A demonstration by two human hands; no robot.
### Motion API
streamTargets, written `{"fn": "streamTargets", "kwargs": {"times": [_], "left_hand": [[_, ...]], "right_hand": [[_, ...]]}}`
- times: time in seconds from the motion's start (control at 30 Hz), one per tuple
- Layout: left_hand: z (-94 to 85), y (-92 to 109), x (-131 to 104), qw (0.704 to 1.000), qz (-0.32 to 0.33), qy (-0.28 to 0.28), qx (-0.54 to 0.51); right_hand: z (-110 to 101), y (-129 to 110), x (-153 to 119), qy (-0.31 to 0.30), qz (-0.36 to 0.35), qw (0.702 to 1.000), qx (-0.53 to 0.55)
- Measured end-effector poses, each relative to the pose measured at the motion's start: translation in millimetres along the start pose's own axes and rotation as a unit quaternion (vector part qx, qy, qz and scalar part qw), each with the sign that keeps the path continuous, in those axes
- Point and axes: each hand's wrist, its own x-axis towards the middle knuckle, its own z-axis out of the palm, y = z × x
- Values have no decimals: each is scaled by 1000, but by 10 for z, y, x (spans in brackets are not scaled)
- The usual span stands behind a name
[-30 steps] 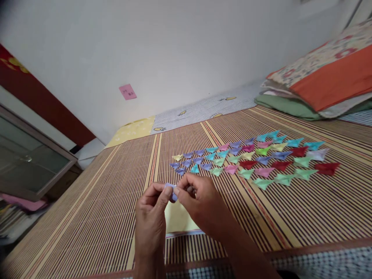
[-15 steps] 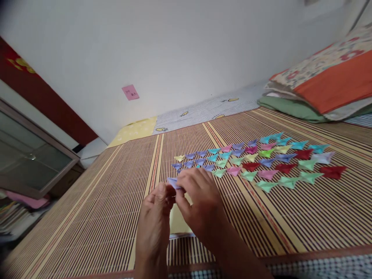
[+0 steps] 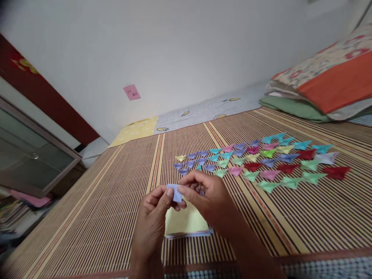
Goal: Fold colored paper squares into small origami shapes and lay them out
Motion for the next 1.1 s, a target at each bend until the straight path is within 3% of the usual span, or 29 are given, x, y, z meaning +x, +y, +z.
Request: {"fn": "streamTargets", "kwargs": {"times": [0.23,0.33,0.5,0.67,0.9,1.1], "left_hand": [[52,7,2,996,9,80,-29],[64,27,-36,996,49,67,-15],[22,36,-64,992,107,-1,73],[-14,24,-20,984,158,-28,77],[-36,-25,15,983,177,50,25],[-83,-81,24,977,204,66,15]], "right_hand": [[121,35,16,24,17,998,49],[116,83,43,47,19,993,103],[100,96,61,68,-9,985,160],[102,70,52,47,-4,986,161],[75,56,29,33,4,987,158],[96,43,-13,-17,5,976,216]]}}
